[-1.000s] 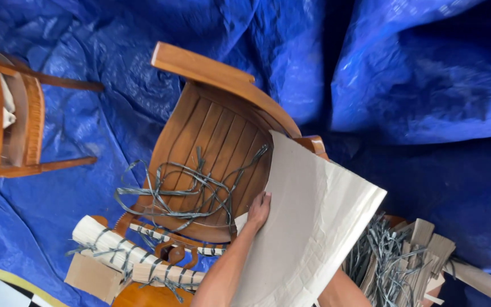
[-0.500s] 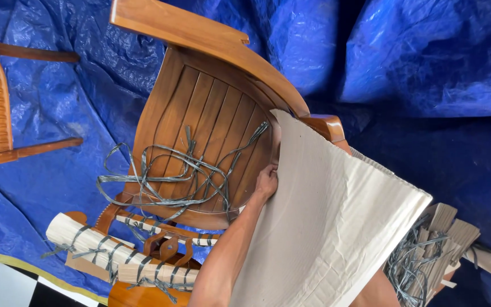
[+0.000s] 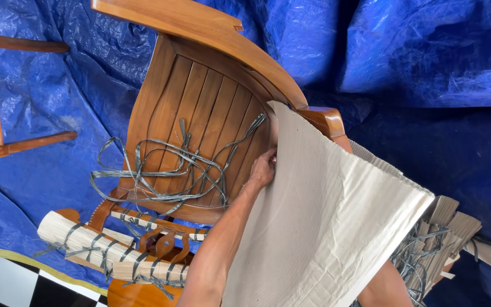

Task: Wrapping wooden chairs with padding and securing them with plastic ties.

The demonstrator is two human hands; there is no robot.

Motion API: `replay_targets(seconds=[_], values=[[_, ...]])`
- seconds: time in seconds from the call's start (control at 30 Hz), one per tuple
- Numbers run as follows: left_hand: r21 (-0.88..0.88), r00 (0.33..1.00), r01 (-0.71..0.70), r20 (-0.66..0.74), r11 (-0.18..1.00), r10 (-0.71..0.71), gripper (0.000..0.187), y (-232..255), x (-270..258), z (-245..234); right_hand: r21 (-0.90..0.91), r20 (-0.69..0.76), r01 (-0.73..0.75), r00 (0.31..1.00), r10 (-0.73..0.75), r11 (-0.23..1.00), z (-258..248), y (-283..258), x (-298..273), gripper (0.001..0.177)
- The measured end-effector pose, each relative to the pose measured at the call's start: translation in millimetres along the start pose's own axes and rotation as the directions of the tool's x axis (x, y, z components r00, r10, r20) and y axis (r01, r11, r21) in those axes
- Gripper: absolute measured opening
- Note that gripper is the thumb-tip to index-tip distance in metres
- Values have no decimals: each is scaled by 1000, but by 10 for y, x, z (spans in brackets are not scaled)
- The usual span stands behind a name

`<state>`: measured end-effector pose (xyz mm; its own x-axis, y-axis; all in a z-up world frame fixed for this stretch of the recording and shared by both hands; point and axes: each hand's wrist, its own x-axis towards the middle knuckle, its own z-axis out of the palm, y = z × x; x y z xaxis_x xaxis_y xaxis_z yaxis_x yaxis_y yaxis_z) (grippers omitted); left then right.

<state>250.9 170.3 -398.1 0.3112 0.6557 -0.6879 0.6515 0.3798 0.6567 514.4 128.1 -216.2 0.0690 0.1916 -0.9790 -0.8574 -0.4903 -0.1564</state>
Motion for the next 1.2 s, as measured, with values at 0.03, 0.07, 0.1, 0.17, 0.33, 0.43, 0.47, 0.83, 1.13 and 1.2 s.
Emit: replay_targets(seconds=[0.03,0.07,0.1,0.17,0.33,0.43,0.47,0.83,1.13,1.2], values=[[33,1000,-19,26,999,18,54,32,-17,-30,-8,0,2,1000,-2,1000,-257,150,94,64],[34,1000,-17,26,999,16,54,26,-31,-44,-17,2,4,1000,-4,1000,-489,259,162,64],[87,998,-35,47,996,31,52,19,-45,-59,-27,4,6,1000,-6,1000,-721,377,216,64],[144,997,-51,68,988,42,50,-34,-34,-98,-45,10,10,1000,-9,999,-1146,607,319,64],[101,999,32,8,994,-33,27,83,-124,-177,-96,17,21,1000,-20,995,-1973,1081,387,64],[45,976,216,-6,975,-216,22,-126,-41,-57,-125,18,29,999,-27,992,-2270,1162,344,64],[46,976,216,-5,975,-216,22,-217,17,-15,-134,20,32,999,-30,990,-1989,1238,534,64],[-673,715,306,-305,673,-629,24,-448,64,44,-223,61,67,997,-55,973,-1415,1700,1732,64],[-615,820,20,-441,789,-364,36,-222,-515,-669,-278,103,120,990,-94,953,-1509,1880,1401,63],[-493,828,25,-477,870,-295,35,-25,-750,-798,-289,111,136,988,-108,947,-1393,1784,956,63]])
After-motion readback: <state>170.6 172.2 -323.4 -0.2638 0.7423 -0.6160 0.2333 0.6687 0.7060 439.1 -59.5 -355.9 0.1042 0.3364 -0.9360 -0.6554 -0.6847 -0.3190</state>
